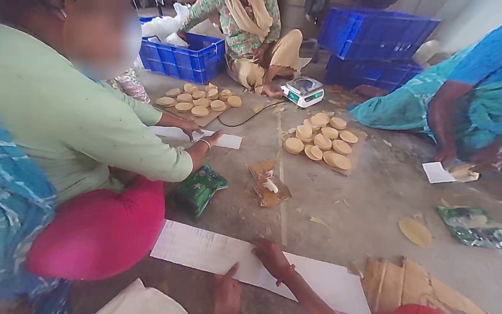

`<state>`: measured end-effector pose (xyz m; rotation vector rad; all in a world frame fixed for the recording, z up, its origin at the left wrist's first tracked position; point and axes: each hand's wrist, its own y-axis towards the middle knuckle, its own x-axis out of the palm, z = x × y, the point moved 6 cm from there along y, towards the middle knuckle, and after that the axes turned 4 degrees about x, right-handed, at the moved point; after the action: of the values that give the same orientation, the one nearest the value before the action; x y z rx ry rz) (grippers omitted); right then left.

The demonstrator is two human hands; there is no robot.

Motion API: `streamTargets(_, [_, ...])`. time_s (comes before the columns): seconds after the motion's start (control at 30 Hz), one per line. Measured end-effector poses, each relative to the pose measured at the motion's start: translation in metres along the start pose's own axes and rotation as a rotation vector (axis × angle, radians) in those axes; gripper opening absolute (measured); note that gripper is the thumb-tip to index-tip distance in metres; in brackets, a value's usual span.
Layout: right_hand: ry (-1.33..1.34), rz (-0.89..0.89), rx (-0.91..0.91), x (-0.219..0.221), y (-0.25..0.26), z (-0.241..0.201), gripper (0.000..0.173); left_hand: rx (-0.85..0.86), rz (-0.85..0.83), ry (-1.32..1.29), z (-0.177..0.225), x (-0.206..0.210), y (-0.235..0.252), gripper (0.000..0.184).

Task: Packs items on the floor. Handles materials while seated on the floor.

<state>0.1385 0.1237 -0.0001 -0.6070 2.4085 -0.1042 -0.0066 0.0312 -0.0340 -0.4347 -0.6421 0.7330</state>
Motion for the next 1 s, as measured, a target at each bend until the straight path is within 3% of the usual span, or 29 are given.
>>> streamTargets(0.3, [0.161,0.134,-0.012,0.011,-0.014,-0.006,0.030,0.021,0.103,-0.048,0.001,0.001,-0.008,0.048])
streamTargets(0.5, [0.229,0.114,-0.028,0.004,-0.011,-0.001,0.029,-0.031,-0.070,-0.165,0.001,-0.005,-0.007,0.024])
streamTargets(0.67, [0.294,0.079,0.054,0.003,-0.011,0.002,0.029,-0.068,-0.195,0.192,-0.005,-0.001,-0.014,0.059])
streamTargets(0.87, [0.137,-0.027,0.139,0.000,-0.006,0.000,0.033,0.018,-0.111,0.215,-0.006,0.008,-0.011,0.054])
streamTargets(1.0, [0.020,0.013,0.170,-0.045,-0.024,-0.012,0.050,0.073,-0.118,0.345,0.000,0.014,-0.020,0.050])
